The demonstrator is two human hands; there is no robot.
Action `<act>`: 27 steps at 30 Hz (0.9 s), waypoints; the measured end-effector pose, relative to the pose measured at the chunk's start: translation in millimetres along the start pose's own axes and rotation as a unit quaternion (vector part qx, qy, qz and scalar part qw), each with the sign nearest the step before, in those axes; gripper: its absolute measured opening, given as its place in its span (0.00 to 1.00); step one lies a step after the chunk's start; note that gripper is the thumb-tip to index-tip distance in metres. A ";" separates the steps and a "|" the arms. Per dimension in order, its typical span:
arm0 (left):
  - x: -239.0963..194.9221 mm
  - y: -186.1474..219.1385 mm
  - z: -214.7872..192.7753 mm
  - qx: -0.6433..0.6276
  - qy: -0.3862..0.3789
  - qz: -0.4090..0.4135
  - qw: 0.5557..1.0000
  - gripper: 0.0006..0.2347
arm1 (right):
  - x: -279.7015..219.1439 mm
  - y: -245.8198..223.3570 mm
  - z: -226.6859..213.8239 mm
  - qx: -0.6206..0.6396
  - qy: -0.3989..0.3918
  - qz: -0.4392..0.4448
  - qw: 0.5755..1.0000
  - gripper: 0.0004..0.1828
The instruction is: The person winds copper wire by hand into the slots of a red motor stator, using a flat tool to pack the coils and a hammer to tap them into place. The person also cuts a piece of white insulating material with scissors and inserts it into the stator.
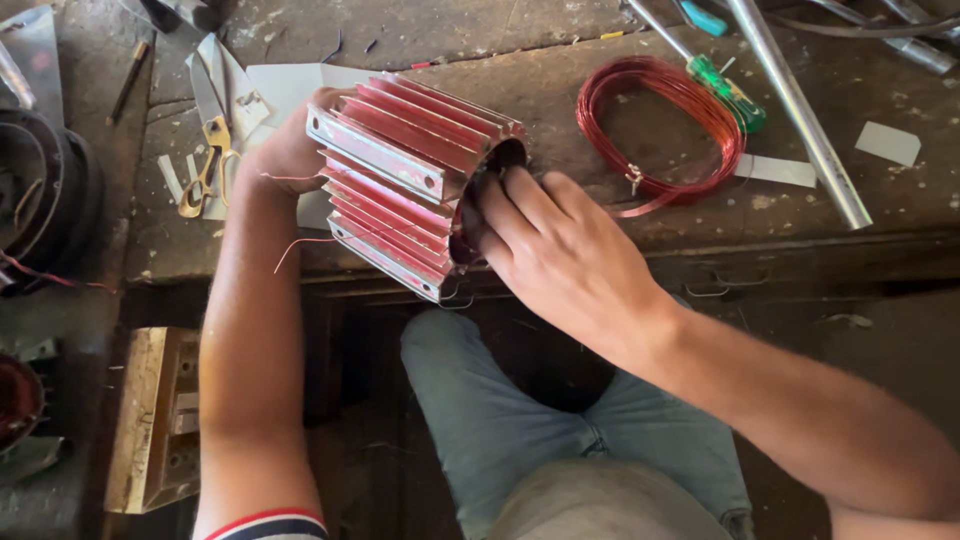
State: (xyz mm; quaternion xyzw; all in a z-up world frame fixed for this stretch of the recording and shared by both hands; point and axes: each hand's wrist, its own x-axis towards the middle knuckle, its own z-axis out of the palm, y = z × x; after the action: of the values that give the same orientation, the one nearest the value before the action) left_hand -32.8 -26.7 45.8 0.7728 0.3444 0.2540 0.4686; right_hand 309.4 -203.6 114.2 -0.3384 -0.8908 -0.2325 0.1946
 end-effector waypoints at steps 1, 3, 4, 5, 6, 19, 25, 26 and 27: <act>-0.3 -1.2 -0.5 0.003 -0.001 0.010 1.000 0.14 | 0.9 -0.5 2.1 -0.007 -0.006 0.003 1.000 0.18; 0.5 -5.5 0.2 0.008 -0.003 0.032 0.999 0.12 | 0.8 -1.2 7.4 0.012 0.004 0.000 1.000 0.16; -0.5 -7.8 0.0 0.009 -0.008 0.022 1.000 0.13 | -0.6 -1.7 9.8 0.021 0.008 -0.002 1.000 0.15; -1.4 -10.4 0.2 0.010 -0.012 0.012 1.000 0.14 | -2.8 -1.4 11.7 0.033 0.031 0.004 0.999 0.14; -2.4 -13.2 0.8 0.011 -0.017 0.003 1.000 0.15 | -5.4 -0.6 13.3 0.045 0.054 0.009 0.997 0.13; 1.0 -12.6 7.3 -0.033 -0.029 0.012 0.999 0.20 | -10.2 -5.1 10.3 0.151 0.067 0.102 0.981 0.20; 1.4 -2.2 10.2 0.005 0.010 0.038 0.999 0.24 | -0.3 -9.5 14.9 0.202 0.119 0.150 0.961 0.17; 0.7 -2.6 9.5 0.065 0.026 0.050 0.996 0.25 | 1.5 -12.2 17.8 0.199 0.121 0.163 0.959 0.17; -0.3 -3.5 9.5 0.123 0.040 0.060 0.990 0.25 | 2.3 -16.1 20.6 0.197 0.123 0.178 0.956 0.17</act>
State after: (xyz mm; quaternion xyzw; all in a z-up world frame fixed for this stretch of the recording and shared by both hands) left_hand -27.2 -31.1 38.6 0.8332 0.3445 0.2682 0.3394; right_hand 292.7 -201.9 93.9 -0.4150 -0.8136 -0.0541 0.4035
